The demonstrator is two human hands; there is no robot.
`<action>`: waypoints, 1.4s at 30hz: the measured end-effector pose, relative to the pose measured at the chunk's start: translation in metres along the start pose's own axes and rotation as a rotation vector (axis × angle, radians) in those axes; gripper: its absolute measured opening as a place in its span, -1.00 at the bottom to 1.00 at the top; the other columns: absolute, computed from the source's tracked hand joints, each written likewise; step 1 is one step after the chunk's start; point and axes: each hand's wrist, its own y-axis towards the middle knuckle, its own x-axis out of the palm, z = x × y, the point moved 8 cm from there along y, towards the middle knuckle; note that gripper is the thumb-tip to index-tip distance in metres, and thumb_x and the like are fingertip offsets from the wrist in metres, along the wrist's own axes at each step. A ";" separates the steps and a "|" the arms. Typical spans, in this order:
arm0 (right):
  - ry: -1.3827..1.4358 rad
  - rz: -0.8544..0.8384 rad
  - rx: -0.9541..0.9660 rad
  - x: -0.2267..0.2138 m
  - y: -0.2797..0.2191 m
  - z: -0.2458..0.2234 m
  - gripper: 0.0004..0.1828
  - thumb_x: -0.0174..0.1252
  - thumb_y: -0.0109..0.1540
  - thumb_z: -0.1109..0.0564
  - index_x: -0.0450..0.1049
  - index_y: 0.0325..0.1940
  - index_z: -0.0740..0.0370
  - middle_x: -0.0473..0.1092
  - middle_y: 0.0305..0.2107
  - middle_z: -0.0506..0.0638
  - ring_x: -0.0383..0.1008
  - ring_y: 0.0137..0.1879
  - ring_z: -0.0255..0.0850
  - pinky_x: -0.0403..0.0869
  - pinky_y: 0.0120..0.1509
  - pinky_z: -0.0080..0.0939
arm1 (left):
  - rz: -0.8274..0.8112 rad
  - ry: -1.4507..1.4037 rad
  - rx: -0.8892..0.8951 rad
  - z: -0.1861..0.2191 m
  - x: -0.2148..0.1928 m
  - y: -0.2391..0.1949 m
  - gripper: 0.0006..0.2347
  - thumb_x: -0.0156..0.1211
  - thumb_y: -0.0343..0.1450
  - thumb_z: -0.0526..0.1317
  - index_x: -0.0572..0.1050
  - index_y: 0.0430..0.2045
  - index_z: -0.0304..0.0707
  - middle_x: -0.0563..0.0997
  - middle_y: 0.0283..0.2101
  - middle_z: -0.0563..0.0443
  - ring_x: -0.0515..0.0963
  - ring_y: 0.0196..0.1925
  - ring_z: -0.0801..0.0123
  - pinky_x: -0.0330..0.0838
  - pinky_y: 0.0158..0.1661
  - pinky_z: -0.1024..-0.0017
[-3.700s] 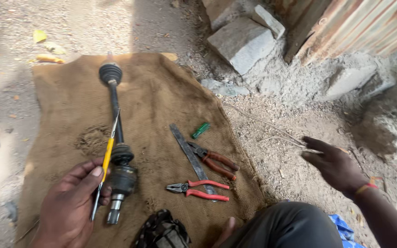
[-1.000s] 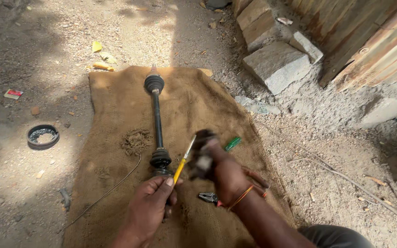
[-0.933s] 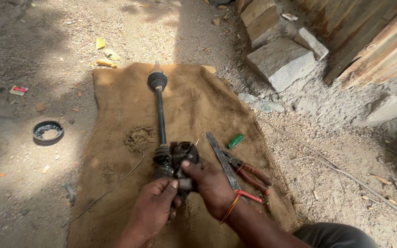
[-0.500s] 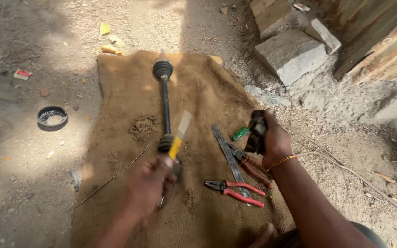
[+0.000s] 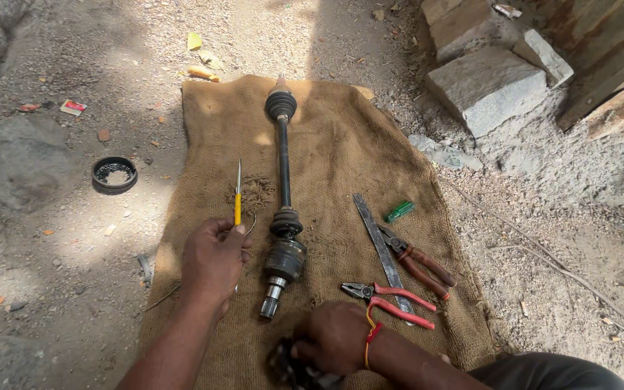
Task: The person is repairing a car drive shaft by cleaning grease from the joint with a rag and a metal file. They use a screwdriver to pry at the rubber boot and a file to scrape the metal surface, working on the component placed on a burlap sack.
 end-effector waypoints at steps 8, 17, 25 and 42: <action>0.050 0.251 0.202 -0.019 0.008 0.028 -0.76 0.24 0.07 0.04 0.56 -0.21 0.12 0.55 -0.30 0.15 0.57 -0.09 0.09 0.52 -0.01 0.12 | 0.071 0.231 -0.101 -0.013 -0.016 -0.003 -0.74 0.16 0.46 -0.31 0.51 0.00 -0.46 0.67 -0.26 -0.14 0.66 -0.30 0.32 0.56 -0.26 0.38; 0.006 0.198 0.291 -0.027 0.002 0.031 -0.68 0.19 0.25 -0.11 0.56 -0.18 0.19 0.52 -0.25 0.13 0.55 -0.02 0.07 0.46 0.17 0.08 | -0.011 0.248 -0.124 -0.005 -0.003 -0.011 -0.73 0.11 0.48 -0.31 0.49 0.04 -0.43 0.69 -0.20 -0.14 0.69 -0.23 0.31 0.60 -0.23 0.38; -0.020 0.211 0.241 -0.035 -0.003 0.013 -0.63 0.23 0.18 -0.19 0.58 -0.10 0.08 0.46 -0.18 0.06 0.49 0.07 0.02 0.37 0.23 0.12 | 0.140 0.710 -0.155 -0.032 -0.033 0.011 -0.73 0.29 0.42 -0.15 0.63 -0.04 -0.21 0.69 -0.06 -0.18 0.66 0.00 0.07 0.46 0.08 0.13; 0.250 0.595 0.814 -0.058 -0.025 0.171 -0.40 0.16 0.16 -0.04 0.34 0.30 0.07 0.32 0.21 0.18 0.61 0.03 0.12 0.56 0.18 0.05 | -0.350 1.007 -0.153 -0.036 0.043 -0.051 -0.36 0.31 0.36 0.18 0.30 0.10 -0.37 0.65 -0.10 -0.27 0.69 -0.06 0.03 0.55 -0.03 0.14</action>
